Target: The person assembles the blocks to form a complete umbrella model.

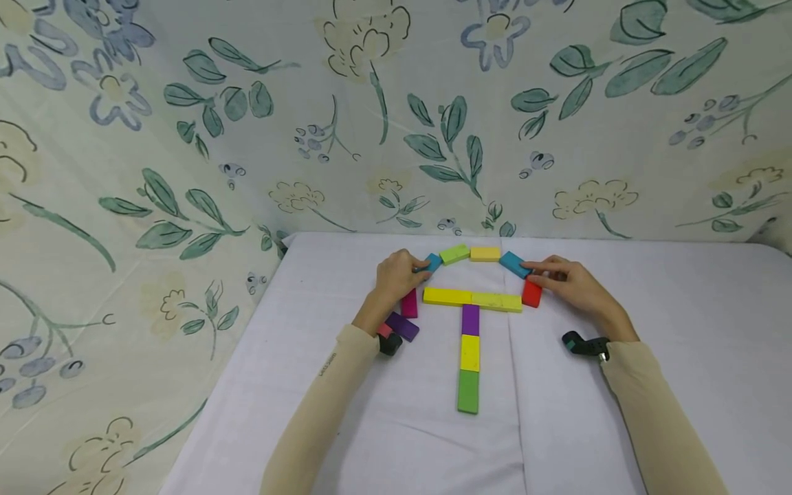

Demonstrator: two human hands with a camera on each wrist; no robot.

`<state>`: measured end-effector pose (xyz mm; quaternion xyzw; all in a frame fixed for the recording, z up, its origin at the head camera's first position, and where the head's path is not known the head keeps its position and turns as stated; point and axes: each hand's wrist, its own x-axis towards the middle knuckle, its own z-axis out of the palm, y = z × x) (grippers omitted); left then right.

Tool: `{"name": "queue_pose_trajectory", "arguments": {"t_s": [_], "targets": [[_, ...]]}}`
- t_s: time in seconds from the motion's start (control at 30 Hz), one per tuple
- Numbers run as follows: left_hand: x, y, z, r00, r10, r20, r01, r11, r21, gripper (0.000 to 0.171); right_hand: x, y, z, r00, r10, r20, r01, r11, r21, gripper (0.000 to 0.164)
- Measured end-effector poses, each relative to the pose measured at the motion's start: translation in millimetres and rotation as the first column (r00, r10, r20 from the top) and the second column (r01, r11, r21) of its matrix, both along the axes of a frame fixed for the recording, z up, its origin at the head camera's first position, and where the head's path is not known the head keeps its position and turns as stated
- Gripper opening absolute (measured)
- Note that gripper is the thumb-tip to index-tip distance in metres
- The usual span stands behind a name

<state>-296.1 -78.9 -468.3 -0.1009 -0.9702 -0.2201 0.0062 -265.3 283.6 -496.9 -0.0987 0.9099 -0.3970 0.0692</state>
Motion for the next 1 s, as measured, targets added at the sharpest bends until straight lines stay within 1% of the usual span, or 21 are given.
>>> {"name": "queue_pose_trajectory", "arguments": {"t_s": [0.13,0.33,0.6,0.73,0.83,1.0], "targets": [[-0.5,-1.7,-0.1,1.000,-0.002,0.013,0.002,1.000,0.012,0.032,-0.4,-0.8,0.6,1.000,0.004,-0.002,-0.004,1.000,0.000,0.045],[-0.4,-2.9,-1.2,1.000,-0.010,0.020,0.009,0.999,0.049,0.024,-0.8,-0.4,-1.2,1.000,0.005,-0.008,-0.004,1.000,0.014,0.046],[-3.1,-4.7,-4.2,0.999,-0.003,0.044,0.001,0.998,0.061,0.025,0.7,0.7,-2.6,1.000,0.010,-0.019,-0.010,1.000,0.002,0.045],[-5.5,-6.9,-4.8,0.997,-0.013,0.075,0.007,0.996,0.084,0.025,1.7,1.0,-2.5,1.000,0.011,-0.022,-0.011,1.000,0.002,0.045],[-7.3,-9.5,-5.4,0.995,-0.022,0.093,0.014,0.996,0.086,0.026,2.3,1.1,-2.5,1.000,0.010,-0.024,-0.010,1.000,0.005,0.045],[-10.3,-13.7,-7.3,0.994,-0.037,0.106,0.028,0.996,0.087,0.027,2.8,0.9,-2.6,1.000,0.013,-0.025,-0.013,1.000,0.001,0.044]]}}
